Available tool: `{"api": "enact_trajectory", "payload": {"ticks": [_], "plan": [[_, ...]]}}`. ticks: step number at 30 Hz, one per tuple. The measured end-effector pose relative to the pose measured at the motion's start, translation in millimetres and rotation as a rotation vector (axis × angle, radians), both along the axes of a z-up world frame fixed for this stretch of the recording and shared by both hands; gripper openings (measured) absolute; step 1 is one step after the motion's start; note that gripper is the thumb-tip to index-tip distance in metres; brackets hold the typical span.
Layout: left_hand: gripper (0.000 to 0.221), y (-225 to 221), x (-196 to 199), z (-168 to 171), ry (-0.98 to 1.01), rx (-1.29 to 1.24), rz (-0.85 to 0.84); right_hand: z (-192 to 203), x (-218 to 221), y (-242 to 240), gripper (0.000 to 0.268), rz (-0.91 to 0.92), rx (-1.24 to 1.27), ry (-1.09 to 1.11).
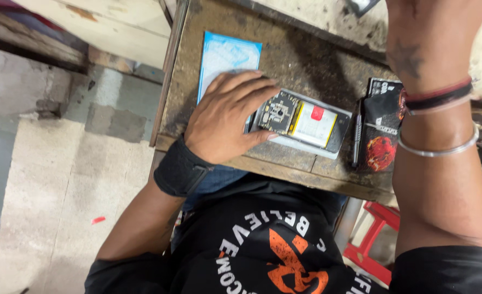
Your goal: The person disassembles a mobile phone by removing the internal components from the chassis, including the battery.
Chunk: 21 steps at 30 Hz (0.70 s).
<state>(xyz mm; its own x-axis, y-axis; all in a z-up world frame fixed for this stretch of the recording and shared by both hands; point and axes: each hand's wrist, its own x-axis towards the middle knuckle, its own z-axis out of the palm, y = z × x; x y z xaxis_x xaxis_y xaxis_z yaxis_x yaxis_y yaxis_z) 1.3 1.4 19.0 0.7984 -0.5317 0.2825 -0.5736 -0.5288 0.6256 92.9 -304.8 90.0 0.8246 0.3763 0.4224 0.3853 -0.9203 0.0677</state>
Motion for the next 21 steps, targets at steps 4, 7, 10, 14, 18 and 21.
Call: {"api": "enact_trajectory", "payload": {"ticks": [4,7,10,14,18,21], "plan": [[0.079,0.9,-1.5,-2.9,-0.008,-0.013,-0.012,6.6,-54.8,32.3,0.011,0.079,0.234,0.253],[0.083,1.6,-0.1,-5.0,-0.016,-0.007,-0.023,1.3,-78.4,55.4,0.009,0.263,0.229,0.345],[0.087,1.9,-0.9,-5.4,-0.020,-0.002,-0.030,-7.6,-85.8,70.8,0.009,0.360,0.212,0.373],[0.089,2.0,0.3,-5.9,-0.023,0.011,-0.028,-15.9,-82.2,76.6,0.013,0.416,0.160,0.340],[0.090,2.1,-0.2,-8.5,-0.018,0.013,-0.027,-14.4,-78.7,74.8,0.015,0.483,0.032,0.289],[0.091,1.6,-0.2,-10.4,-0.021,0.016,-0.028,-7.4,-76.9,75.0,0.020,0.548,-0.075,0.246]]}}
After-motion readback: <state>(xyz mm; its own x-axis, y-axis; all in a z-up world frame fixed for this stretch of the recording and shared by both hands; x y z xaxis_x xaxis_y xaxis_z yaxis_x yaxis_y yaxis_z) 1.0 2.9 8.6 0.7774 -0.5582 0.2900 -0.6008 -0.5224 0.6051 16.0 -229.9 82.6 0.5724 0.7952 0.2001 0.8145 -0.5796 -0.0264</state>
